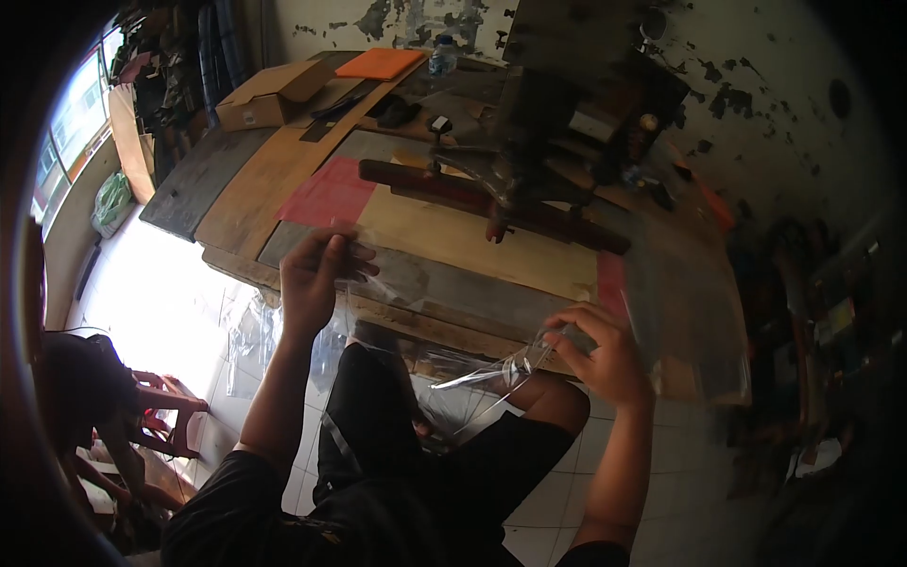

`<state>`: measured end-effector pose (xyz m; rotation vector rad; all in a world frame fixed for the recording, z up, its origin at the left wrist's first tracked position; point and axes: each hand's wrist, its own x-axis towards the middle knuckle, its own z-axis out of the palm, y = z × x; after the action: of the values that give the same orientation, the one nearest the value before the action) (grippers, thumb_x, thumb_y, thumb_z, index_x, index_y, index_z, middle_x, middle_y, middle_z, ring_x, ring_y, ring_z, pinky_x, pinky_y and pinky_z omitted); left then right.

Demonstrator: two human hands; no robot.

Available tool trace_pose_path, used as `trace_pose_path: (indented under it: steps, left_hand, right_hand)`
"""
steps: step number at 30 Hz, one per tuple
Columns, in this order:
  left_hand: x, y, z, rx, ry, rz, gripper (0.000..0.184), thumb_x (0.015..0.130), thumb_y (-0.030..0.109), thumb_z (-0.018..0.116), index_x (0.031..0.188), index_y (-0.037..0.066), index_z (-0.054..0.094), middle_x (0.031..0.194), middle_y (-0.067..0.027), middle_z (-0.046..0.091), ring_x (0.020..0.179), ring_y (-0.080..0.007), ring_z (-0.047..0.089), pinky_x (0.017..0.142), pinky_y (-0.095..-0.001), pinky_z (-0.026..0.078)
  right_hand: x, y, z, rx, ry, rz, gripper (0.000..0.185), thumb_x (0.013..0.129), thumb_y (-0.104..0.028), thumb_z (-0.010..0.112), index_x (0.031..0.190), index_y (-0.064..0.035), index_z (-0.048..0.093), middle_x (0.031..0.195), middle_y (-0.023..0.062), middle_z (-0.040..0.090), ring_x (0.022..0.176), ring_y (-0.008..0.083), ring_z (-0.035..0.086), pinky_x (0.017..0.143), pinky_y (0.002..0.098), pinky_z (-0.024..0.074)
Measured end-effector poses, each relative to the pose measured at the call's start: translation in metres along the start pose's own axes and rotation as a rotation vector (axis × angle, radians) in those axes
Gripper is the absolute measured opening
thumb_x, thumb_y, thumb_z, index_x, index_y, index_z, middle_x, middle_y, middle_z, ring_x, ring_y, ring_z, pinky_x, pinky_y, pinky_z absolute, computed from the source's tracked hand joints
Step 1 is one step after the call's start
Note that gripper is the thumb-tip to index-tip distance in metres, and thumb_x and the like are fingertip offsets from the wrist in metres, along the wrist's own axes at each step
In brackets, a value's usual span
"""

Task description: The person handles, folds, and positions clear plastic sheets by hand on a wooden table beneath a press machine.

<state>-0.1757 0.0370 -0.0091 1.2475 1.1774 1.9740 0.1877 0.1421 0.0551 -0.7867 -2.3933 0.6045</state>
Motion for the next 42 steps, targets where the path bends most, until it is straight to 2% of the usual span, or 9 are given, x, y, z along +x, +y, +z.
trace_pose_path:
  steps: [6,9,12,15,25,27,37,39,42]
  left_hand:
    - [-0.001,0.005,-0.004,0.027,0.024,-0.046,0.026,0.110,0.019,0.059,0.117,-0.005,0.067,0.094,-0.0160,0.078,0.080,-0.0224,0.078,0.069,-0.0297,0.061]
    - [-0.004,0.015,0.001,0.024,0.047,-0.091,0.028,0.110,0.021,0.060,0.116,-0.006,0.065,0.093,-0.0164,0.077,0.077,-0.0230,0.078,0.066,-0.0294,0.061]
    - [-0.008,0.026,0.008,-0.002,0.015,-0.142,0.028,0.109,0.022,0.062,0.117,-0.005,0.064,0.094,-0.0165,0.077,0.076,-0.0235,0.078,0.066,-0.0290,0.060]
    - [-0.009,0.034,0.013,-0.102,-0.066,-0.174,0.026,0.109,0.020,0.062,0.119,-0.003,0.061,0.104,-0.0163,0.078,0.086,-0.0219,0.079,0.069,-0.0281,0.060]
    - [-0.012,0.042,0.019,-0.106,-0.091,-0.133,0.031,0.108,0.020,0.063,0.130,-0.003,0.062,0.109,-0.0194,0.077,0.092,-0.0248,0.079,0.072,-0.0307,0.060]
    - [-0.012,0.043,0.019,-0.098,-0.094,-0.154,0.030,0.109,0.015,0.061,0.131,-0.003,0.061,0.111,-0.0158,0.078,0.094,-0.0205,0.078,0.074,-0.0285,0.060]
    - [-0.011,0.043,0.023,-0.098,-0.064,-0.157,0.028,0.109,0.017,0.061,0.127,-0.004,0.063,0.109,-0.0158,0.079,0.092,-0.0209,0.079,0.073,-0.0286,0.059]
    - [-0.012,0.043,0.025,-0.088,-0.031,-0.125,0.031,0.108,0.021,0.062,0.124,-0.006,0.063,0.107,-0.0200,0.078,0.090,-0.0251,0.079,0.072,-0.0312,0.061]
    - [-0.010,0.040,0.024,-0.057,-0.011,-0.116,0.033,0.108,0.023,0.062,0.124,-0.006,0.064,0.106,-0.0201,0.078,0.088,-0.0245,0.079,0.070,-0.0306,0.061]
  right_hand:
    - [0.000,-0.002,-0.012,0.133,-0.068,0.013,0.016,0.095,-0.009,0.077,0.106,0.0011,0.074,0.103,0.0107,0.077,0.092,0.0191,0.075,0.083,0.0330,0.0577]
    - [0.001,-0.001,-0.011,0.154,-0.005,-0.089,0.011,0.098,-0.008,0.073,0.103,0.0022,0.075,0.102,0.0108,0.077,0.090,0.0180,0.074,0.083,0.0323,0.0582]
    - [-0.002,0.004,-0.013,0.248,0.059,-0.003,0.012,0.099,-0.008,0.072,0.099,0.0029,0.076,0.100,0.0107,0.077,0.091,0.0179,0.074,0.084,0.0320,0.0574]
    - [-0.002,0.004,-0.015,0.215,0.098,0.048,0.013,0.100,-0.008,0.070,0.098,0.0037,0.076,0.098,0.0106,0.077,0.091,0.0176,0.073,0.085,0.0316,0.0564]
    - [-0.003,0.005,-0.021,0.268,0.092,0.070,0.015,0.102,-0.009,0.069,0.103,0.0040,0.077,0.095,0.0108,0.076,0.091,0.0183,0.073,0.086,0.0313,0.0556]
    - [-0.003,0.004,-0.021,0.270,0.092,0.069,0.016,0.102,-0.010,0.068,0.103,0.0040,0.077,0.095,0.0109,0.077,0.091,0.0185,0.073,0.086,0.0313,0.0556]
    - [-0.002,0.003,-0.022,0.258,0.086,0.073,0.018,0.103,-0.012,0.068,0.104,0.0042,0.077,0.097,0.0116,0.076,0.092,0.0190,0.074,0.087,0.0322,0.0571]
    - [-0.002,0.004,-0.023,0.257,0.086,0.076,0.018,0.103,-0.011,0.068,0.104,0.0042,0.077,0.098,0.0117,0.076,0.092,0.0190,0.074,0.087,0.0323,0.0573]
    - [-0.002,0.004,-0.026,0.274,0.090,0.077,0.016,0.102,-0.010,0.068,0.102,0.0048,0.076,0.097,0.0115,0.076,0.092,0.0190,0.074,0.087,0.0323,0.0572]
